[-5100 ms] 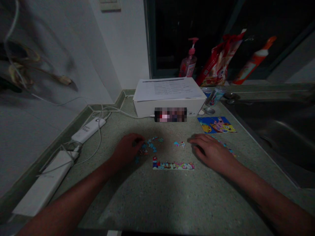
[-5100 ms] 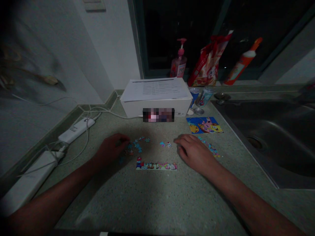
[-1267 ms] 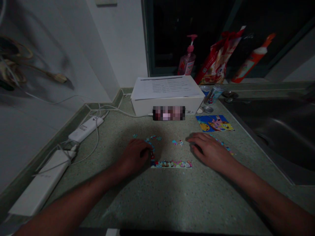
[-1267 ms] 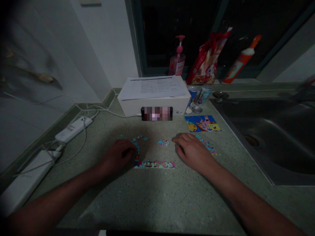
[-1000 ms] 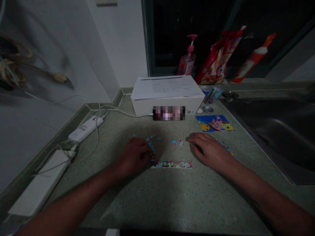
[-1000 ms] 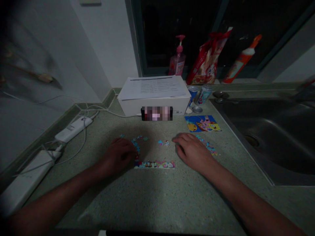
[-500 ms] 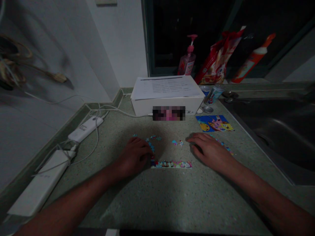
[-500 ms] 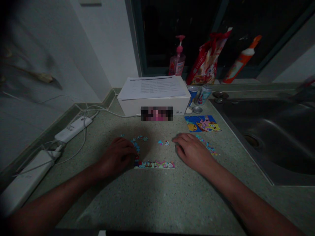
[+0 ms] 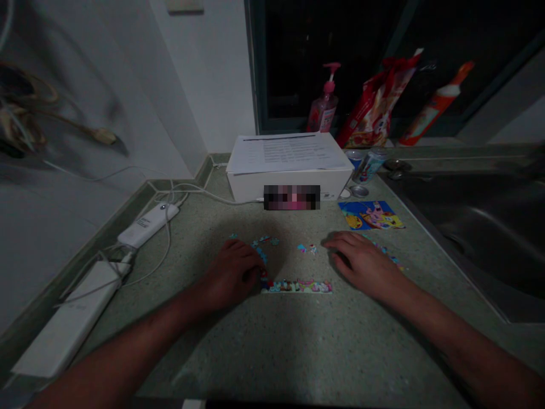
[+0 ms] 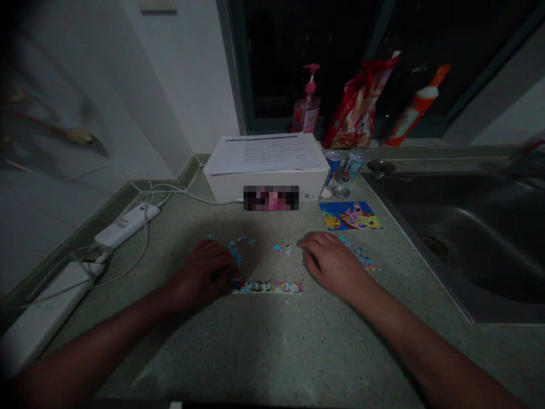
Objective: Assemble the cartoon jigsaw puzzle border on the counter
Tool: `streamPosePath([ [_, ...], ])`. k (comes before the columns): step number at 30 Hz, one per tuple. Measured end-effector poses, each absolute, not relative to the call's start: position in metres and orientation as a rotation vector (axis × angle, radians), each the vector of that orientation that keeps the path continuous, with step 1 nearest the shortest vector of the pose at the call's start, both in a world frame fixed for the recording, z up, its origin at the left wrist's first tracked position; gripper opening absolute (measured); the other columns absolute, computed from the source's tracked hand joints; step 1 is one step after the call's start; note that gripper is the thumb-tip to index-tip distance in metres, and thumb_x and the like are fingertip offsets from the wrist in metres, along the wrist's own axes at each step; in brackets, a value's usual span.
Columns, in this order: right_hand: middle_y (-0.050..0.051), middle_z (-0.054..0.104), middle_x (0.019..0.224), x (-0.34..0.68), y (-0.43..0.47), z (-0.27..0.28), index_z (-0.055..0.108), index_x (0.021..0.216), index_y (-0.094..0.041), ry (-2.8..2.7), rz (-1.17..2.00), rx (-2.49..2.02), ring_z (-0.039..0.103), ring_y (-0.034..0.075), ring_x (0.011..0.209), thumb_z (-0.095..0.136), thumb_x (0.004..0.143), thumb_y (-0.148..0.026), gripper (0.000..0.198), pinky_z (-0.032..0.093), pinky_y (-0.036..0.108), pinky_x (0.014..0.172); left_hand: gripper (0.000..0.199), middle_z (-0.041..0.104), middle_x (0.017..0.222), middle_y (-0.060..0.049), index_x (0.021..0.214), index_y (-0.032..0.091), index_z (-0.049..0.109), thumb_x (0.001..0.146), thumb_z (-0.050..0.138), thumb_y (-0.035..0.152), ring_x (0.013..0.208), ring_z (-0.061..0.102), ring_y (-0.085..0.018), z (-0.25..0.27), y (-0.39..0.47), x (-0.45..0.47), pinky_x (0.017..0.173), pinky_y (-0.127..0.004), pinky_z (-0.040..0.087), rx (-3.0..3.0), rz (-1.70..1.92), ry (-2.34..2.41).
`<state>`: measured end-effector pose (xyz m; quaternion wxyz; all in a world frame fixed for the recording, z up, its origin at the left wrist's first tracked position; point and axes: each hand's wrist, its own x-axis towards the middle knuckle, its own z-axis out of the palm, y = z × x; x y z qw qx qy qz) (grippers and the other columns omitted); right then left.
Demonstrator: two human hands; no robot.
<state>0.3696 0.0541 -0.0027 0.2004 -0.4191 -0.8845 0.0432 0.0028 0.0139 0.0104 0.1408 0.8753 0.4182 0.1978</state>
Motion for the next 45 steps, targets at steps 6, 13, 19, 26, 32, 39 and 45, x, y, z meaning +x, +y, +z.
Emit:
streamPosePath([
  [6, 0.015, 0.08, 0.121, 0.3691, 0.0538, -0.0011, 0.077, 0.119, -0.02, -2.48, 0.121, -1.175, 0.076, 0.033, 0.115, 0.053, 0.104, -0.018, 0.028, 0.065, 0.057, 0.102, 0.03, 0.082, 0.102, 0.0, 0.1, 0.028, 0.079, 0.092, 0.061, 0.006, 0.1, 0.069, -0.025, 0.0135, 0.0137, 0.003, 0.098, -0.046, 0.041, 2.524, 0.551, 1.184],
  [13, 0.015, 0.08, 0.122, 0.3695, 0.0542, -0.0026, 0.078, 0.12, -0.021, -2.467, 0.156, -1.179, 0.076, 0.033, 0.116, 0.054, 0.103, -0.018, 0.029, 0.063, 0.058, 0.104, 0.018, 0.08, 0.103, -0.003, 0.1, 0.026, 0.077, 0.097, 0.064, 0.014, 0.102, 0.068, -0.026, 0.0122, 0.0135, 0.0046, 0.099, -0.046, 0.042, 2.512, 0.538, 1.264],
  [19, 0.013, 0.08, 0.121, 0.3691, 0.0534, -0.0003, 0.079, 0.12, -0.024, -2.457, 0.176, -1.18, 0.076, 0.033, 0.115, 0.055, 0.103, -0.018, 0.03, 0.063, 0.057, 0.103, 0.013, 0.079, 0.105, -0.003, 0.1, 0.026, 0.077, 0.099, 0.067, 0.018, 0.104, 0.068, -0.027, 0.008, 0.015, 0.003, 0.101, -0.048, 0.043, 2.497, 0.495, 1.305],
  [26, 0.013, 0.08, 0.121, 0.368, 0.0533, 0.0002, 0.079, 0.119, -0.024, -2.45, 0.179, -1.192, 0.075, 0.032, 0.116, 0.056, 0.103, -0.018, 0.029, 0.062, 0.055, 0.105, 0.013, 0.08, 0.104, -0.002, 0.1, 0.027, 0.078, 0.1, 0.069, 0.017, 0.104, 0.068, -0.026, 0.0106, 0.0149, 0.0036, 0.101, -0.047, 0.042, 2.495, 0.491, 1.294],
  [32, 0.015, 0.08, 0.121, 0.3686, 0.0535, -0.0002, 0.078, 0.12, -0.02, -2.465, 0.173, -1.179, 0.075, 0.034, 0.116, 0.054, 0.103, -0.018, 0.03, 0.063, 0.059, 0.103, 0.013, 0.08, 0.105, -0.002, 0.102, 0.028, 0.08, 0.099, 0.072, 0.018, 0.103, 0.068, -0.027, 0.0121, 0.0143, 0.0051, 0.1, -0.049, 0.042, 2.499, 0.48, 1.285],
  [39, 0.013, 0.079, 0.121, 0.3686, 0.0534, 0.0002, 0.078, 0.119, -0.023, -2.469, 0.168, -1.185, 0.076, 0.033, 0.116, 0.054, 0.103, -0.019, 0.029, 0.063, 0.056, 0.104, 0.014, 0.081, 0.106, -0.003, 0.102, 0.028, 0.079, 0.101, 0.069, 0.019, 0.105, 0.068, -0.028, 0.0124, 0.0156, 0.0052, 0.101, -0.049, 0.044, 2.495, 0.455, 1.286],
  [45, 0.014, 0.08, 0.121, 0.3683, 0.0532, 0.0002, 0.079, 0.12, -0.023, -2.457, 0.184, -1.18, 0.076, 0.033, 0.114, 0.054, 0.104, -0.019, 0.03, 0.063, 0.058, 0.103, 0.015, 0.08, 0.107, -0.003, 0.103, 0.029, 0.079, 0.1, 0.069, 0.018, 0.106, 0.068, -0.028, 0.008, 0.0155, 0.0034, 0.103, -0.051, 0.044, 2.48, 0.487, 1.286],
])
